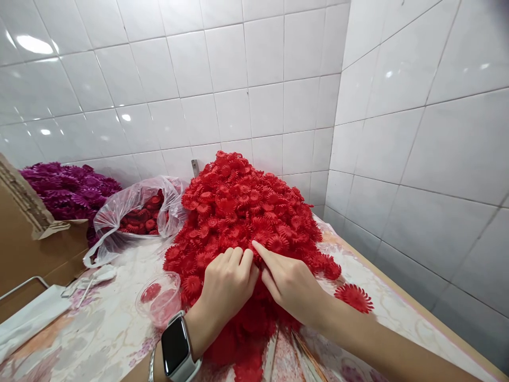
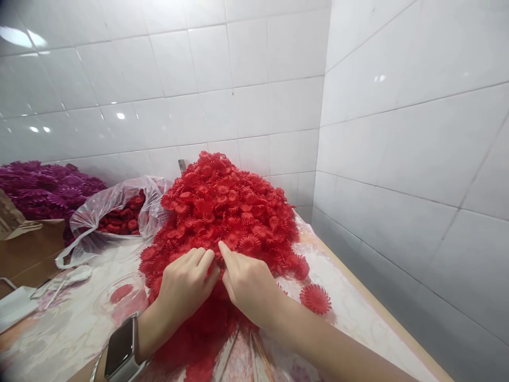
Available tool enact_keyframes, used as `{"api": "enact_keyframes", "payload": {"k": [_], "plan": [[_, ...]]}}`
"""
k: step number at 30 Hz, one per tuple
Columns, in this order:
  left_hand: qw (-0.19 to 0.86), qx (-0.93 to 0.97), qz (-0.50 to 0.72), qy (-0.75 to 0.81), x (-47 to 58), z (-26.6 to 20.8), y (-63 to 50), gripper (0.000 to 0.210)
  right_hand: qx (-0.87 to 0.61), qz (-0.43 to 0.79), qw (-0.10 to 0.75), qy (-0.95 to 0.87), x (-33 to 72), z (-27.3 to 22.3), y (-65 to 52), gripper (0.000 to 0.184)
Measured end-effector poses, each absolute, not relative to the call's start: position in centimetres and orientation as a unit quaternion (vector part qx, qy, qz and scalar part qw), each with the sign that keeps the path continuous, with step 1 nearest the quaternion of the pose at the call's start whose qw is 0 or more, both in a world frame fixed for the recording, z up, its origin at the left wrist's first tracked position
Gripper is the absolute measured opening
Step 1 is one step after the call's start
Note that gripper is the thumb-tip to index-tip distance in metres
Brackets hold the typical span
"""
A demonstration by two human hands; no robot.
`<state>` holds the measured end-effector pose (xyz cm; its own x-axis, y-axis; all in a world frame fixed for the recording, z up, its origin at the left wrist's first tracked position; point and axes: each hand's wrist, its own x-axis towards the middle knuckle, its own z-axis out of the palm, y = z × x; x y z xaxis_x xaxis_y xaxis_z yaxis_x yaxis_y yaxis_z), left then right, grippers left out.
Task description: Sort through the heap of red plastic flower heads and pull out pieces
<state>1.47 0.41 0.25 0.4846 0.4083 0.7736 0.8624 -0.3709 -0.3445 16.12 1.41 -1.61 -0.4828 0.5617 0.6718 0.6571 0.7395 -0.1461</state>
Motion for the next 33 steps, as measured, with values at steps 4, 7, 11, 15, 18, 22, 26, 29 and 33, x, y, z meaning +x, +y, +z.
{"api": "enact_keyframes", "payload": {"k": [4,7,11,15,18,22,26,29,33], "plan": [[0.408,-0.777,-0.299,-0.376,1.8,0.4,0.1,0.025,-0.366,-0.15,0.36,-0.845,16.6,-1.3,1.9,0.044],[0.404,-0.777,-0.309,-0.37,1.7,0.8,0.0,0.027,-0.426,-0.149,0.38,-0.808,17.9,-0.3,2.8,0.044],[0.387,-0.744,-0.316,-0.444,0.8,1.3,0.4,0.026,-0.548,0.009,0.461,-0.698,19.7,1.3,4.3,0.039],[0.322,-0.709,-0.278,-0.563,0.3,1.6,1.1,0.018,-0.449,0.329,0.477,-0.68,19.7,1.6,4.6,0.027],[0.246,-0.719,-0.275,-0.59,0.4,1.6,1.1,0.01,-0.378,0.422,0.491,-0.662,18.9,1.2,4.3,0.021],[0.161,-0.757,-0.351,-0.528,0.8,1.5,0.9,0.008,-0.332,0.46,0.517,-0.641,18.2,1.0,3.8,0.016],[0.082,-0.801,-0.424,-0.414,1.1,1.1,0.8,0.009,-0.333,0.462,0.501,-0.651,17.7,1.0,3.1,0.014],[0.017,-0.813,-0.447,-0.372,1.4,1.0,0.6,0.011,-0.339,0.477,0.484,-0.651,17.5,0.8,2.6,0.017],[-0.049,-0.798,-0.46,-0.386,1.7,1.3,0.1,0.011,-0.343,0.484,0.487,-0.641,17.4,0.6,2.2,0.028]]}}
